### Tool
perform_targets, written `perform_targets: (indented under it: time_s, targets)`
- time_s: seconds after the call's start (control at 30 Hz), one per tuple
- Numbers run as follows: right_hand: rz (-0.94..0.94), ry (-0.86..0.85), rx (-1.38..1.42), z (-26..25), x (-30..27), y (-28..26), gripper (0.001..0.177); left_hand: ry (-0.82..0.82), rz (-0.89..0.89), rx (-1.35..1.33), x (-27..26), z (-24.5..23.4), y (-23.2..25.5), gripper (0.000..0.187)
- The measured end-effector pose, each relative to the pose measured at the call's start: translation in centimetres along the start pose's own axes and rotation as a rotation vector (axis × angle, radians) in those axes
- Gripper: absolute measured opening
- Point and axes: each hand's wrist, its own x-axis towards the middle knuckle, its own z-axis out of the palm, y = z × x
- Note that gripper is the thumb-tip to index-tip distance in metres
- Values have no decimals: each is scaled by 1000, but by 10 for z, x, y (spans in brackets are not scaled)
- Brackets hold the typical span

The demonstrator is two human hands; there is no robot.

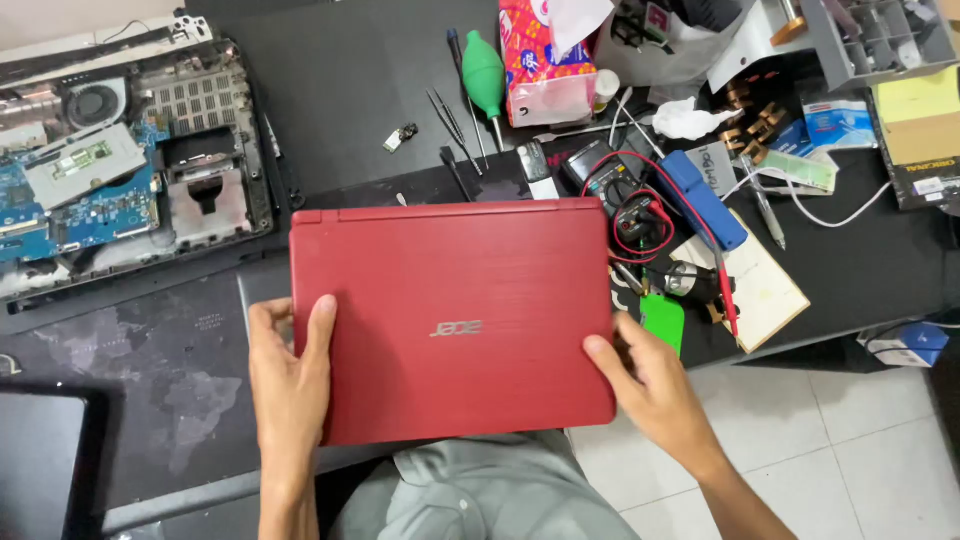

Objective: The person places a red laptop on the table and then uses a multimeter to test the motherboard of a disassembled laptop. They probe various points on the circuit board with the multimeter probes and then handle the laptop casing and screen.

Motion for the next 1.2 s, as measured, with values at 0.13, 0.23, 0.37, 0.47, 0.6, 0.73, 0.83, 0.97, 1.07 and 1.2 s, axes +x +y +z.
perform_targets:
  time_s: [0.13, 0.23, 0.37, 0.47, 0.6, 0.73, 0.83, 0.97, 1.07, 1.2]
  targets:
    - [-61, -26, -468, 25, 10, -11, 32, 137, 155, 464, -7, -16, -24, 50]
    - [-279, -36, -555, 33, 18, -7, 37, 171, 125, 545, -11, -15, -27, 54]
    - [-304, -26, -699, 42, 25, -9, 41, 220, 148, 685, -15, -15, -28, 52]
    - [-295, -14, -794, 45, 32, -11, 42, 236, 214, 739, -12, -19, -30, 50]
    - [-196, -32, -919, 43, 37, -16, 45, 197, 184, 712, -18, -27, -22, 50]
    - [-40, 31, -870, 38, 36, -22, 51, 177, 126, 703, -11, -43, -37, 59]
    - [-184, 111, -728, 37, 39, -6, 66, 139, 28, 649, -2, -55, -64, 70]
    - [-126, 53, -675, 40, 47, -3, 77, 58, -136, 508, 16, -61, -84, 79]
    - [-16, 34, -623, 35, 53, -4, 81, -8, -258, 465, 32, -72, -108, 81]
    - [-29, 38, -574, 22, 55, 1, 78, -117, -384, 404, 57, -109, -200, 83]
